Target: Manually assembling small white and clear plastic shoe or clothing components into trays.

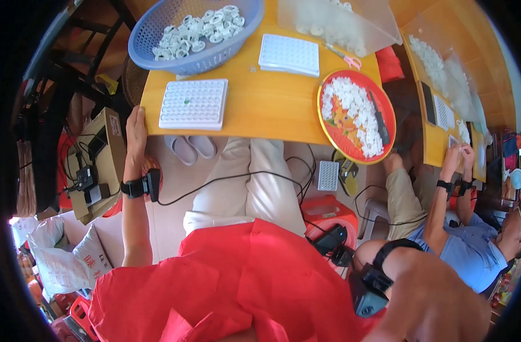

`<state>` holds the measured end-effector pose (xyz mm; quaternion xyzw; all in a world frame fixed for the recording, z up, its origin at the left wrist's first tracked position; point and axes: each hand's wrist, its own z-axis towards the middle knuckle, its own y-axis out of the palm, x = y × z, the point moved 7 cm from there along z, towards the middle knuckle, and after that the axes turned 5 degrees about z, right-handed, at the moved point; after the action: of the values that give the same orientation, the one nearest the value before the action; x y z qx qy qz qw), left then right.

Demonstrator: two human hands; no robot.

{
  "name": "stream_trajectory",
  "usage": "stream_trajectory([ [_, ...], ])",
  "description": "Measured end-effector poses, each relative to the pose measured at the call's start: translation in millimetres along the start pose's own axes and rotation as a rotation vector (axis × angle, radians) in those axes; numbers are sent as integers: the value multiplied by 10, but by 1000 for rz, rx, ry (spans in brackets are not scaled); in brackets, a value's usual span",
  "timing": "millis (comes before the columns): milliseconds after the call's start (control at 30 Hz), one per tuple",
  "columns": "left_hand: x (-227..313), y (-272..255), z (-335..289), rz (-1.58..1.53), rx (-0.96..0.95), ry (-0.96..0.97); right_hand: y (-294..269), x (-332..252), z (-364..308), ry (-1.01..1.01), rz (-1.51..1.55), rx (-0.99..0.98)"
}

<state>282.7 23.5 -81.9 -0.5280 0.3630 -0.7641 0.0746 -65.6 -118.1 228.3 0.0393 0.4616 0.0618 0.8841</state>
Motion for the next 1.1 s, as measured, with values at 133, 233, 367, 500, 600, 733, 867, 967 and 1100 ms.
stream_trajectory([
  [133, 32, -28, -73, -10, 7, -33, -780, 592, -163, 79, -702, 489],
  [233, 45, -56, -113, -27, 3, -56, -1520, 1665, -189, 648, -894, 441],
  [367, 174, -64, -121, -19, 30, -30, -1951, 2109, 39, 556, -1362, 159],
  [500, 104, -10, -85, 9, -12, -108, -2347, 2389, 208, 695, -1517, -62],
  [600, 104, -15, -87, 17, -27, -132, -2549, 2525, 139, 910, -1380, -163],
  [733, 141, -20, -86, 23, -13, -114, -2600, 2518, 104, 890, -1267, -122],
  [867, 123, -23, -103, -3, -6, -108, -2538, 2451, 109, 828, -1253, -99],
  [967, 129, -30, -114, -23, -12, -88, -2530, 2401, 109, 751, -1326, -77],
  [1100, 119, -41, -121, -8, 8, -80, -2411, 2260, 145, 695, -1379, -49],
])
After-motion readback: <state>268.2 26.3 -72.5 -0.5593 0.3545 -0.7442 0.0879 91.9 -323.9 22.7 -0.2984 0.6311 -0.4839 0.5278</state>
